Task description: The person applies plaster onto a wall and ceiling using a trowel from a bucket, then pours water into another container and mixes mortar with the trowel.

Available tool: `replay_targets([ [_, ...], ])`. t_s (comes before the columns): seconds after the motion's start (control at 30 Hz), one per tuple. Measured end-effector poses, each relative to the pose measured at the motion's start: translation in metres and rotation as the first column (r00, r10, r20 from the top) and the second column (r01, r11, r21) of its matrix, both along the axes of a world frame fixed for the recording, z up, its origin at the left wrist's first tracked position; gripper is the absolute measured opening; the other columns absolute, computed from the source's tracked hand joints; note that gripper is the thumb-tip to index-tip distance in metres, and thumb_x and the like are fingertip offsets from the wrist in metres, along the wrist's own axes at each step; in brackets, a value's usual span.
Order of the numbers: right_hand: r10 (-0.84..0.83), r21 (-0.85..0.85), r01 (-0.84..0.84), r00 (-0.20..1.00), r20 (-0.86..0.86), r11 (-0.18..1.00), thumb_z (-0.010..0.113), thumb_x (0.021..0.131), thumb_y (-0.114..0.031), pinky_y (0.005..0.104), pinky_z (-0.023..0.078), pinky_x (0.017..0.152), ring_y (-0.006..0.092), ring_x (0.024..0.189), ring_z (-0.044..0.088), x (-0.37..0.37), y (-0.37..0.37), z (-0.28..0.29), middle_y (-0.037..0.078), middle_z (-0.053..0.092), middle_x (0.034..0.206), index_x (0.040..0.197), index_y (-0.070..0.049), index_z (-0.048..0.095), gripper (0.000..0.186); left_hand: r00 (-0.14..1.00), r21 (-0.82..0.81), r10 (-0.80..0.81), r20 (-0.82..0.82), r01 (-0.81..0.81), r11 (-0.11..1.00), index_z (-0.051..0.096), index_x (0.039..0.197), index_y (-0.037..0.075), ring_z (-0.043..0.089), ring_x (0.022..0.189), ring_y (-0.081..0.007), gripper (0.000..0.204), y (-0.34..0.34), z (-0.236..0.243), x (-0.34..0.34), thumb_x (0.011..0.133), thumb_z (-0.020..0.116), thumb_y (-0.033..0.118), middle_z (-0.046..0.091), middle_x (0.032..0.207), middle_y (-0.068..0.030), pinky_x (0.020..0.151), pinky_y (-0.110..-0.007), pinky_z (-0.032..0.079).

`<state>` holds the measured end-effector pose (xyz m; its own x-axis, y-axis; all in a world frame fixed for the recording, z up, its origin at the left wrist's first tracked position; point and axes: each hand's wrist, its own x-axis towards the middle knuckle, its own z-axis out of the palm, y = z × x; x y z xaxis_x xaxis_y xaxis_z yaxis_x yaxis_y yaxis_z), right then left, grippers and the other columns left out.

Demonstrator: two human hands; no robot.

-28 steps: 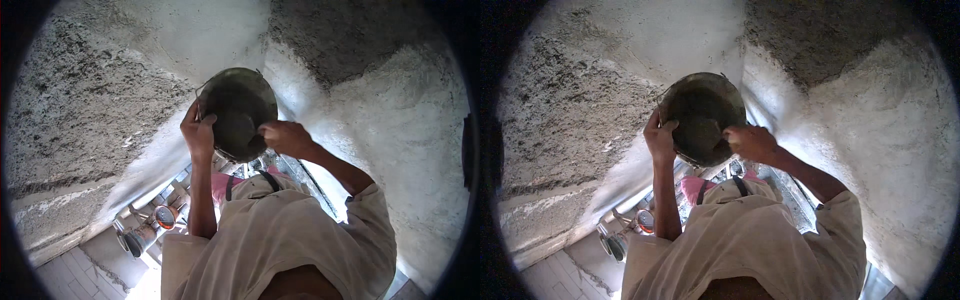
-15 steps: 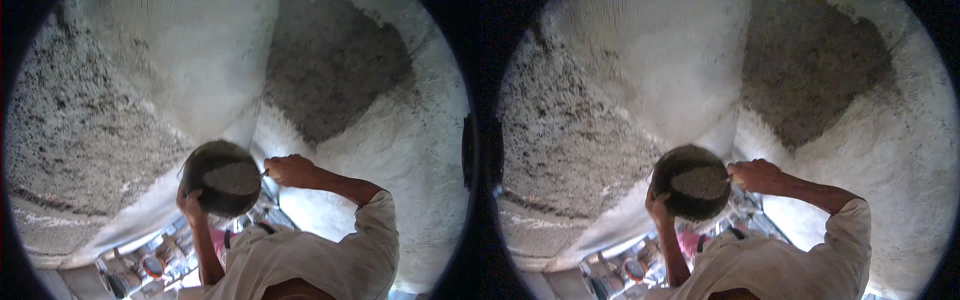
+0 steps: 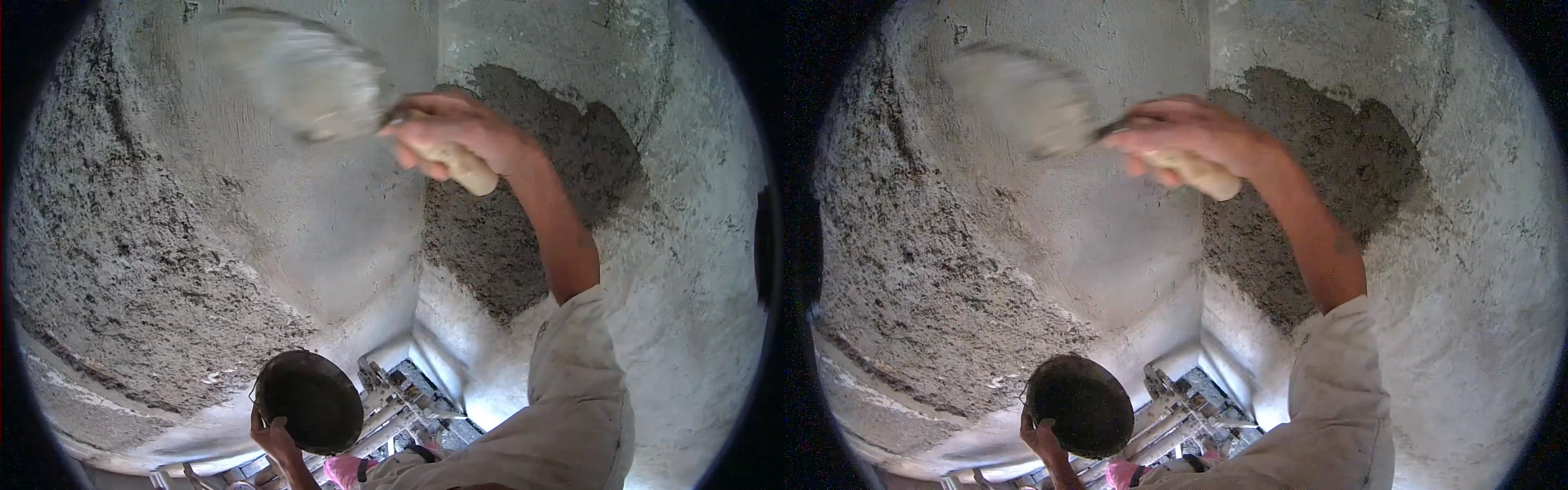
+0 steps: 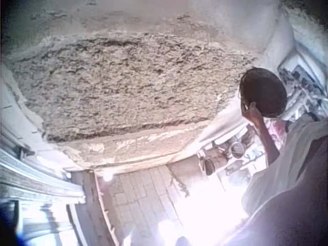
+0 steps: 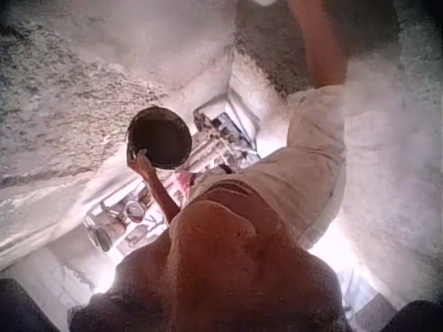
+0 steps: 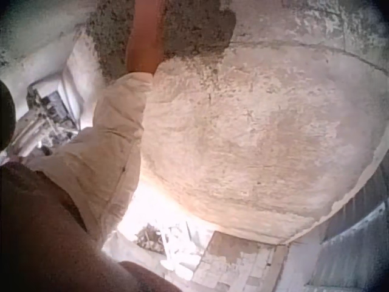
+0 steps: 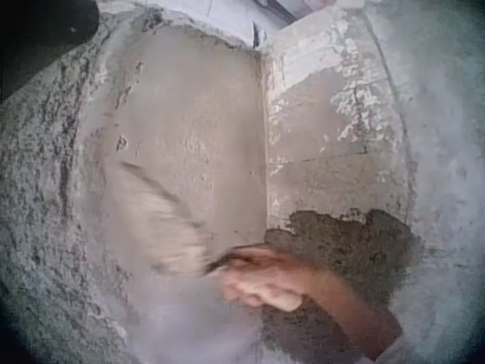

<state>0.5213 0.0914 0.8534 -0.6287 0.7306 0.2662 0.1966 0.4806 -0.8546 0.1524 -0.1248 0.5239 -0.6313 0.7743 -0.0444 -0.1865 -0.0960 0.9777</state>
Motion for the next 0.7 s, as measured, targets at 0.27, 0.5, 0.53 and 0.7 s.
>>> replay_targets([
  [0.27, -0.943, 0.326, 0.943, 0.161, -0.290, 0.060, 0.055, 0.099, -0.033, 0.0287, 0.050, 0.080, 0.0126, 0.091, 0.061, 0.248, -0.181, -0.029, 0.005, 0.066, 0.109, 0.135, -0.007, 0.057, 0.045, 0.980, -0.010, -0.195, -0.026, 0.195, 0.981, 0.062, 0.117, -0.007, 0.063, 0.093, -0.0227, 0.056, 0.004, -0.022, -0.005, 0.062, 0.053, -0.006, 0.067, 0.103, -0.0127, 0.089, -0.034, 0.050],
  [0.5, -0.911, 0.644, 0.669, 0.130, 0.390, 0.371, 0.065, 0.093, -0.013, 0.0392, 0.051, 0.092, 0.0261, 0.099, 0.066, 0.166, -0.272, -0.125, 0.014, 0.065, 0.118, 0.129, -0.008, 0.058, 0.037, 0.875, -0.142, -0.321, -0.364, 0.288, 0.947, 0.065, 0.116, -0.009, 0.061, 0.094, -0.0172, 0.047, 0.070, -0.044, 0.042, 0.071, 0.056, 0.002, 0.070, 0.103, -0.0114, 0.087, -0.032, 0.049],
  [0.53, -0.828, 0.553, 0.670, 0.171, 0.534, 0.496, 0.065, 0.091, -0.009, 0.0410, 0.051, 0.095, 0.0293, 0.100, 0.067, 0.133, -0.258, -0.142, 0.016, 0.064, 0.122, 0.128, -0.008, 0.057, 0.038, 0.829, -0.251, -0.344, -0.441, 0.254, 0.934, 0.064, 0.118, -0.008, 0.062, 0.092, -0.0159, 0.046, 0.079, -0.035, 0.044, 0.074, 0.057, 0.002, 0.071, 0.099, -0.0123, 0.084, -0.031, 0.050],
  [0.7, -0.629, 0.631, 0.050, 0.174, 0.758, 0.774, 0.065, 0.086, -0.013, 0.0378, 0.057, 0.072, 0.0273, 0.087, 0.068, 0.050, -0.186, -0.227, 0.013, 0.063, 0.109, 0.126, -0.009, 0.059, 0.041, 0.801, -0.043, -0.306, -0.514, 0.332, 0.942, 0.063, 0.123, -0.005, 0.065, 0.080, -0.0186, 0.054, 0.103, 0.009, 0.078, 0.070, 0.055, -0.002, 0.072, 0.092, -0.0144, 0.080, -0.033, 0.053],
])
